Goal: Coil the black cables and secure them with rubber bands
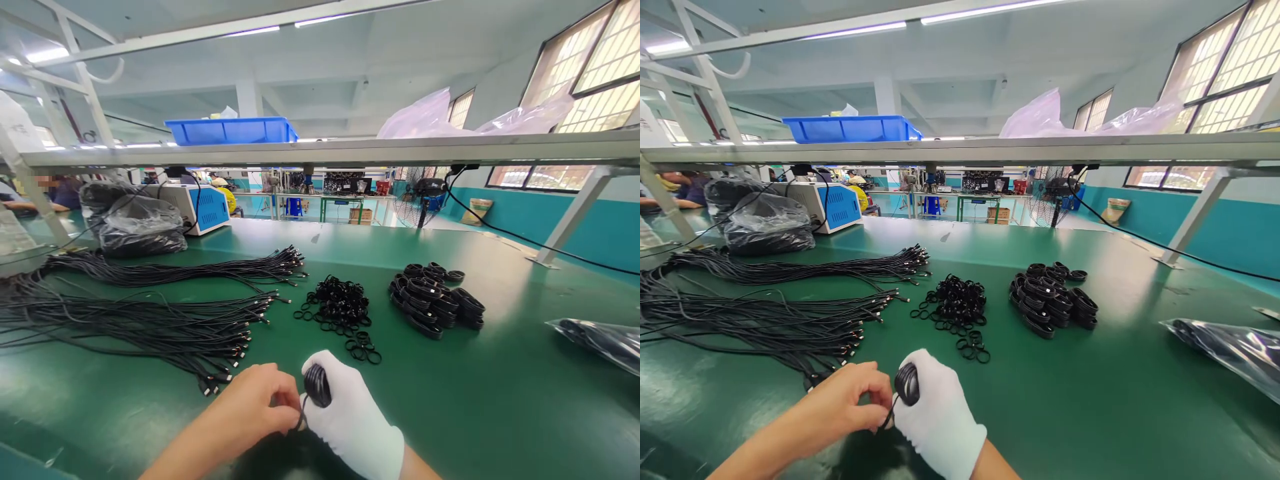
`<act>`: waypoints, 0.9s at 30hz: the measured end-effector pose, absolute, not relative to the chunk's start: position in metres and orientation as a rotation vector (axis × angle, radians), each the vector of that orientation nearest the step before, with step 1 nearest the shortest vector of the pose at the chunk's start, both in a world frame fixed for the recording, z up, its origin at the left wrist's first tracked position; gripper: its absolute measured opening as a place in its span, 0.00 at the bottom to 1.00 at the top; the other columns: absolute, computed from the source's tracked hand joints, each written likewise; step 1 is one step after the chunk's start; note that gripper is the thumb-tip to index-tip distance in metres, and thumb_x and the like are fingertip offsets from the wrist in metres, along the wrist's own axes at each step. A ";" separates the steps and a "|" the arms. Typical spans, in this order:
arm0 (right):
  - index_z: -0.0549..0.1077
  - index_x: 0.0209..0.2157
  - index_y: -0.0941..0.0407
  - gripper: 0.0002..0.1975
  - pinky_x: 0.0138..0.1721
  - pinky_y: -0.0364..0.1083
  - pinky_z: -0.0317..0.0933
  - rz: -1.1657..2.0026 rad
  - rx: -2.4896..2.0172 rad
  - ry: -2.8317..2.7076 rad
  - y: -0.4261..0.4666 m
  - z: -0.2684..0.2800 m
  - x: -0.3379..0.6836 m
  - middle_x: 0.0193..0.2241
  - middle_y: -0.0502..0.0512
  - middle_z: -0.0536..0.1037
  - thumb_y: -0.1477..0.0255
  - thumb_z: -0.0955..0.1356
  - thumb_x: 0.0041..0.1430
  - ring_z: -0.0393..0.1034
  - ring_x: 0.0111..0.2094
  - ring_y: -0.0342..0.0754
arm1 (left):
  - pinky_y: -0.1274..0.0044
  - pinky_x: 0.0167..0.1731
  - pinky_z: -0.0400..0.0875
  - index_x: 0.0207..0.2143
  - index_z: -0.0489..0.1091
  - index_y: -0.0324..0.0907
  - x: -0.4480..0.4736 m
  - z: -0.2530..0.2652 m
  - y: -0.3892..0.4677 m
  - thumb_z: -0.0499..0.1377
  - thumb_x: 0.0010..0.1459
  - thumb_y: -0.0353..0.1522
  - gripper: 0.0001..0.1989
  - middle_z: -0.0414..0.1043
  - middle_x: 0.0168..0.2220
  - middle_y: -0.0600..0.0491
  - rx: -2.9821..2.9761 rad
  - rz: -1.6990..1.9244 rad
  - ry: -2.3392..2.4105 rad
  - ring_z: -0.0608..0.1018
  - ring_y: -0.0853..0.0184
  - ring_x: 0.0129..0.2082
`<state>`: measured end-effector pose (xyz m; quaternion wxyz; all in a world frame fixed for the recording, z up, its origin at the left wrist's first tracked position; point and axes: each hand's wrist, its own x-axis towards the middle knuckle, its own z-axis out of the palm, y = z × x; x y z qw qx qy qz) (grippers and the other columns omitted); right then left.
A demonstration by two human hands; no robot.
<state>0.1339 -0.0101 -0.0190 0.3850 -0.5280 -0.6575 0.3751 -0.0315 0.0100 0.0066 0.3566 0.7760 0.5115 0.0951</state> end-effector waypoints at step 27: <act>0.66 0.43 0.56 0.23 0.28 0.42 0.59 1.339 -1.245 -1.564 -0.007 -0.025 0.134 0.26 0.48 0.70 0.76 0.65 0.39 0.63 0.26 0.42 | 0.78 0.31 0.63 0.31 0.74 0.43 -0.035 0.013 0.022 0.57 0.46 0.33 0.09 0.75 0.31 0.55 1.822 0.173 1.155 0.74 0.63 0.33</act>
